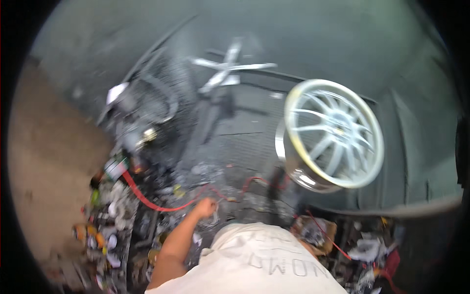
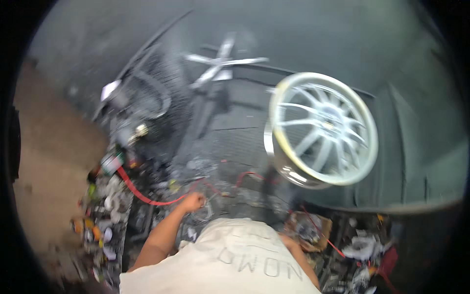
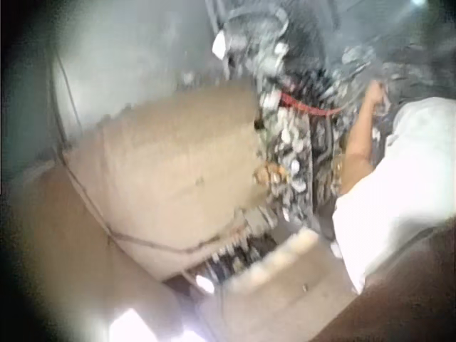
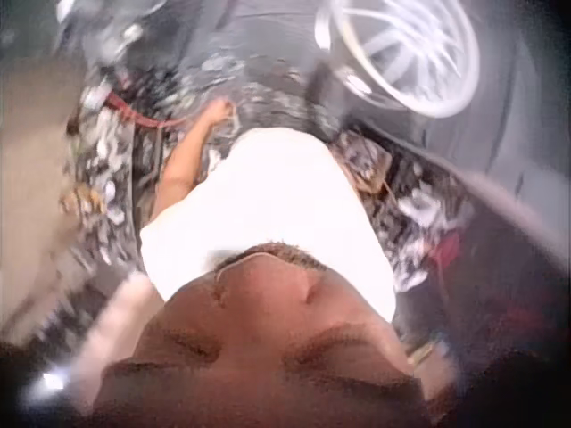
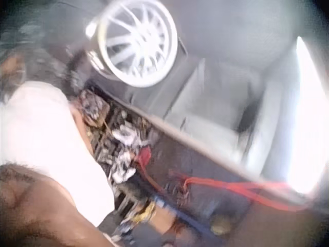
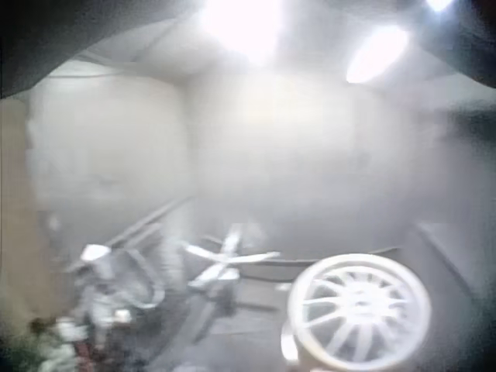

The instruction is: The person spray paints the inner and outer surfaces of a car wheel using a spray gun. They also wipe the outer spokes of the wheel by hand.

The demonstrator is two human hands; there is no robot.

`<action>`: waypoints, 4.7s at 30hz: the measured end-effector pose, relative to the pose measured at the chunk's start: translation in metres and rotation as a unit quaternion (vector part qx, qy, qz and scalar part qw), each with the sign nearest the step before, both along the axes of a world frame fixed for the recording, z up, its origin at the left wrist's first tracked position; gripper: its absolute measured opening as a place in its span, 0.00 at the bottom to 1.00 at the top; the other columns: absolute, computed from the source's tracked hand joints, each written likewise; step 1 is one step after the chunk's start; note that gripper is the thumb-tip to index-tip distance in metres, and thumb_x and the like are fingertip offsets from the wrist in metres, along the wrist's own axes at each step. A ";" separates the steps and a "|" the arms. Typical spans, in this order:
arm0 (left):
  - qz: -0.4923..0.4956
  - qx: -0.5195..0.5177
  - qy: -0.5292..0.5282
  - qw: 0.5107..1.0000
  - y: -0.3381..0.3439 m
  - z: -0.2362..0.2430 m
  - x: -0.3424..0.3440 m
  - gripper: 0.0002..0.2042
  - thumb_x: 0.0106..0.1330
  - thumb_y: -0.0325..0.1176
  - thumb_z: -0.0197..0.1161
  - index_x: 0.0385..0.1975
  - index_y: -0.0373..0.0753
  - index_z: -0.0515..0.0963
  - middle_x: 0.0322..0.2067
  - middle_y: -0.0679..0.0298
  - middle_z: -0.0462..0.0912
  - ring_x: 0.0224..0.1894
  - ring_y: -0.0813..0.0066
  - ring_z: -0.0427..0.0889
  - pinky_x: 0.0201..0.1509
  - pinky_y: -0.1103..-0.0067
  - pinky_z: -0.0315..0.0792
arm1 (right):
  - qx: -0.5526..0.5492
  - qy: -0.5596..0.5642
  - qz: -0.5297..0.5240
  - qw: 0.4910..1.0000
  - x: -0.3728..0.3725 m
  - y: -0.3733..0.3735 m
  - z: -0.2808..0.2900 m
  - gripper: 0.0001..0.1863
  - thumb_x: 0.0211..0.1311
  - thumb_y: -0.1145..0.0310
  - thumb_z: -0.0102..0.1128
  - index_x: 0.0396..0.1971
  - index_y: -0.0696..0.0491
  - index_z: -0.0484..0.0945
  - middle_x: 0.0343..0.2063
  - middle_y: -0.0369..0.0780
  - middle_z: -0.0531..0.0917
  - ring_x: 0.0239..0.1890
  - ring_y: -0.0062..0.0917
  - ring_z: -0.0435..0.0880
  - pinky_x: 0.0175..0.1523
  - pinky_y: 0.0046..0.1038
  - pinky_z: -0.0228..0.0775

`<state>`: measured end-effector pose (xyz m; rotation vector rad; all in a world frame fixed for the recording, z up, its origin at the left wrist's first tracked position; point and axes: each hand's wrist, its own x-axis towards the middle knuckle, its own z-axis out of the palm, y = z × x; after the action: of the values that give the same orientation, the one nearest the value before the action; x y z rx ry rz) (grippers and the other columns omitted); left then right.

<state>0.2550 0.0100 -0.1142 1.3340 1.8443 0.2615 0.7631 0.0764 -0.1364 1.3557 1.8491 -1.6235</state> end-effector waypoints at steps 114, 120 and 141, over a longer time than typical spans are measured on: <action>-0.709 -0.063 -0.269 0.648 0.292 0.130 0.155 0.22 0.72 0.44 0.59 0.60 0.37 0.78 0.59 0.52 0.80 0.63 0.61 0.76 0.68 0.69 0.66 | 0.313 0.216 -0.620 0.686 -0.020 0.140 0.413 0.33 0.67 0.70 0.61 0.70 0.58 0.64 0.39 0.37 0.79 0.44 0.23 0.84 0.31 0.19 0.78; -0.582 -0.191 -0.217 0.760 0.284 0.049 0.122 0.24 0.74 0.48 0.58 0.62 0.37 0.75 0.59 0.55 0.80 0.61 0.61 0.77 0.67 0.68 0.67 | 0.274 0.230 -0.624 0.695 -0.030 0.088 0.437 0.33 0.66 0.73 0.61 0.69 0.62 0.64 0.34 0.38 0.80 0.35 0.19 0.82 0.28 0.17 0.73; 0.089 -0.095 -0.482 0.867 0.579 -0.033 0.097 0.20 0.74 0.43 0.55 0.57 0.35 0.76 0.46 0.56 0.85 0.46 0.64 0.85 0.44 0.66 0.81 | 0.322 0.107 -0.666 0.665 -0.114 0.132 0.519 0.33 0.60 0.67 0.69 0.64 0.65 0.71 0.31 0.36 0.82 0.30 0.16 0.78 0.35 0.18 0.69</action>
<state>0.3519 0.5889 -0.1469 0.6671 1.0778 0.6834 0.6488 0.2082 0.3826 3.5485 1.5127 -1.5865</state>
